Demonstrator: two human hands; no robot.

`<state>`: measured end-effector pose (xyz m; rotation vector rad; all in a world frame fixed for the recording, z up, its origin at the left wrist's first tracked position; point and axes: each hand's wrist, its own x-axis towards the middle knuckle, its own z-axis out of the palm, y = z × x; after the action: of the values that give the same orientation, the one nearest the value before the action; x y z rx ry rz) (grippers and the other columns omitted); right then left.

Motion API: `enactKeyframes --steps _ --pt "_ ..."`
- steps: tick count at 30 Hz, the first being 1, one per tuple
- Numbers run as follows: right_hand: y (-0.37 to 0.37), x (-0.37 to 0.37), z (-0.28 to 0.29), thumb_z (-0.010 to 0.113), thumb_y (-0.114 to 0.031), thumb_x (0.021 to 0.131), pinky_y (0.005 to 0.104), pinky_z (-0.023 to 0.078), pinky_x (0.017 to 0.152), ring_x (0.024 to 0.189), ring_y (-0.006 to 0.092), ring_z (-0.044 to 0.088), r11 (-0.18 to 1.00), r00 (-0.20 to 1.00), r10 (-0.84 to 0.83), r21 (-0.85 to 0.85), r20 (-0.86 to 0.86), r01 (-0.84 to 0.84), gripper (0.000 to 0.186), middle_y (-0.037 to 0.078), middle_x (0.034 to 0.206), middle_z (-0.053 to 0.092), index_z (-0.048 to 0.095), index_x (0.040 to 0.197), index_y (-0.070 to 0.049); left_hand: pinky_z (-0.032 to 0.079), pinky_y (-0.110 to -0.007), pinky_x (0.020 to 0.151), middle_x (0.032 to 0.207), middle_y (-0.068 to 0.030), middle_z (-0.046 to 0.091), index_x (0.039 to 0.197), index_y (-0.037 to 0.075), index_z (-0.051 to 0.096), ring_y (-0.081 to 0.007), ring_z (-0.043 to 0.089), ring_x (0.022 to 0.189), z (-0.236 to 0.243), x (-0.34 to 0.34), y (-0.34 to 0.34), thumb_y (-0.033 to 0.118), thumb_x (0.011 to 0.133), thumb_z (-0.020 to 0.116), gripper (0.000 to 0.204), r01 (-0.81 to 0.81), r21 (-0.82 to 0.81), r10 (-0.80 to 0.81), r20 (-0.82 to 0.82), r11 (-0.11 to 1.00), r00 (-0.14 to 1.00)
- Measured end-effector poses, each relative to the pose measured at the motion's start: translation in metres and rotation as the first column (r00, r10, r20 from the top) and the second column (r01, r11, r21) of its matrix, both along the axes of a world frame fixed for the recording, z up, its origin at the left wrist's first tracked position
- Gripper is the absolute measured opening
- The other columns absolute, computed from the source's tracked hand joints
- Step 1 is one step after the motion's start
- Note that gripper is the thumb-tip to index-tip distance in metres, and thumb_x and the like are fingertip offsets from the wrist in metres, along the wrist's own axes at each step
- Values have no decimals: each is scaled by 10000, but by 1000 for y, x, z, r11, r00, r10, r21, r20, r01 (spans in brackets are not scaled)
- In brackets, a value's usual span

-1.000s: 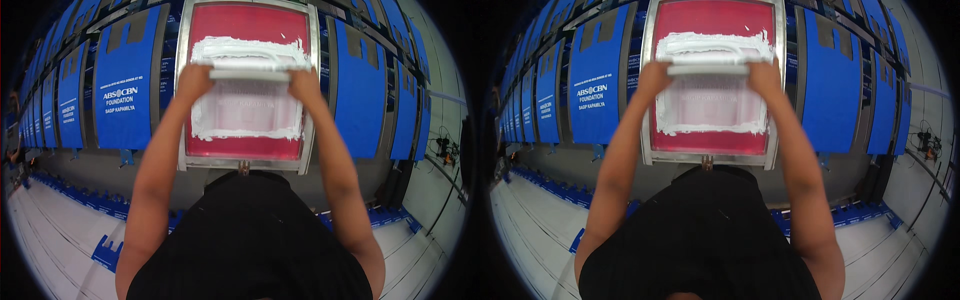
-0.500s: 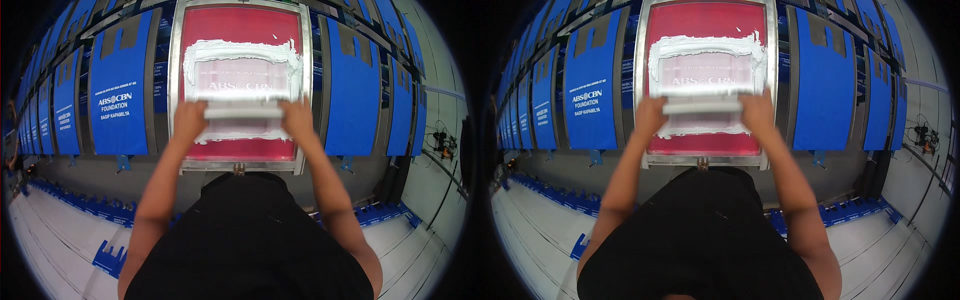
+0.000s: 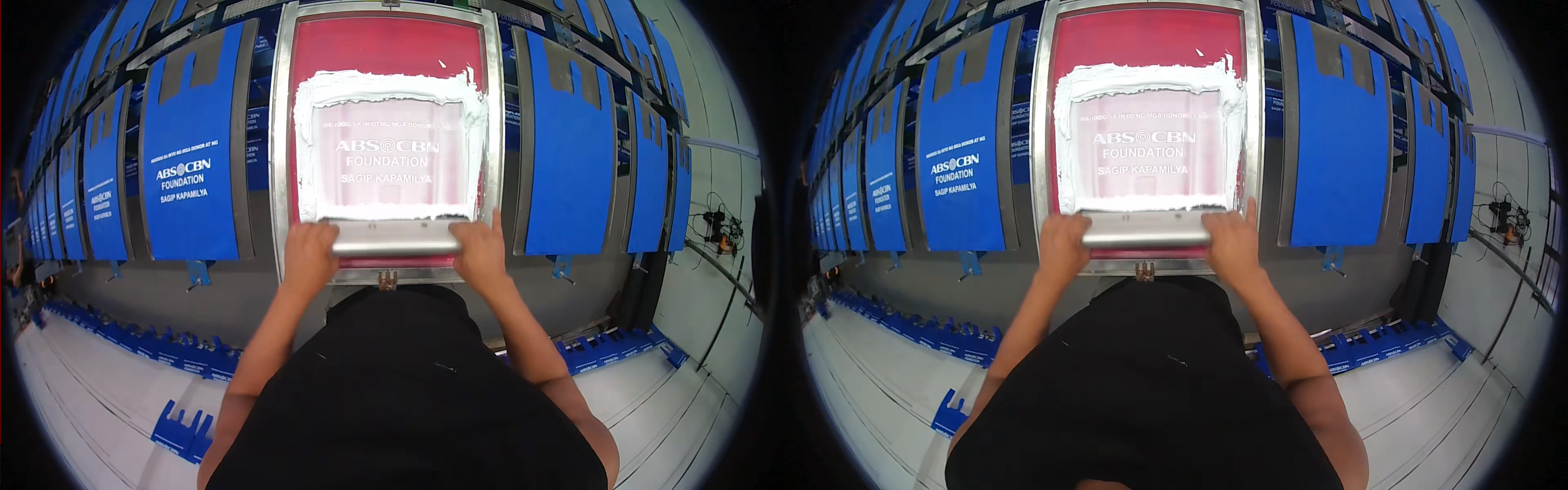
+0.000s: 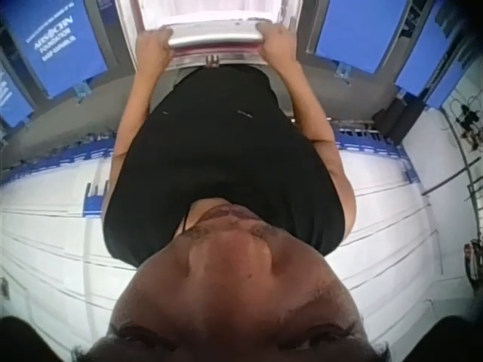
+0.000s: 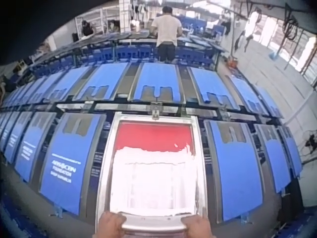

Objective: Applying white ink to garments using a screen printing frame and squeegee at multiple stations.

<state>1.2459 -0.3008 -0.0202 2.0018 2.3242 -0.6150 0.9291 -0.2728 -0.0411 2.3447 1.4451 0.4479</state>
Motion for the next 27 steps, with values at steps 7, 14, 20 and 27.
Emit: enactKeyframes --steps 7,14,20,27 --pt "208 24 -10 644 -152 690 542 344 1028 954 267 666 995 977 46 82 210 -64 395 93 991 703 680 1082 -187 541 -428 732 799 -141 694 907 126 722 -318 679 777 12 29 213 286 683 784 282 -84 -54 69 -236 995 969" --pt "267 29 36 566 -105 649 406 519 875 987 336 644 996 992 87 16 96 -89 499 153 1056 680 692 1130 -148 522 -397 825 1035 -173 677 1140 88 659 -319 652 962 57 22 203 324 713 788 504 -205 266 241 -113 942 964" --pt "311 52 9 642 -128 635 388 528 827 888 357 664 982 983 178 62 33 -180 462 209 986 682 683 1087 -41 501 -397 694 840 -156 674 964 20 667 -262 652 775 13 17 -11 428 891 622 418 -30 -738 37 -7 674 999" --pt "309 7 19 634 -104 621 390 508 885 1015 346 632 957 965 264 -130 12 -260 485 174 1089 668 678 1103 -72 442 -252 715 793 -9 621 920 29 675 -82 545 779 -75 50 -142 440 954 554 430 301 -924 643 380 234 665"
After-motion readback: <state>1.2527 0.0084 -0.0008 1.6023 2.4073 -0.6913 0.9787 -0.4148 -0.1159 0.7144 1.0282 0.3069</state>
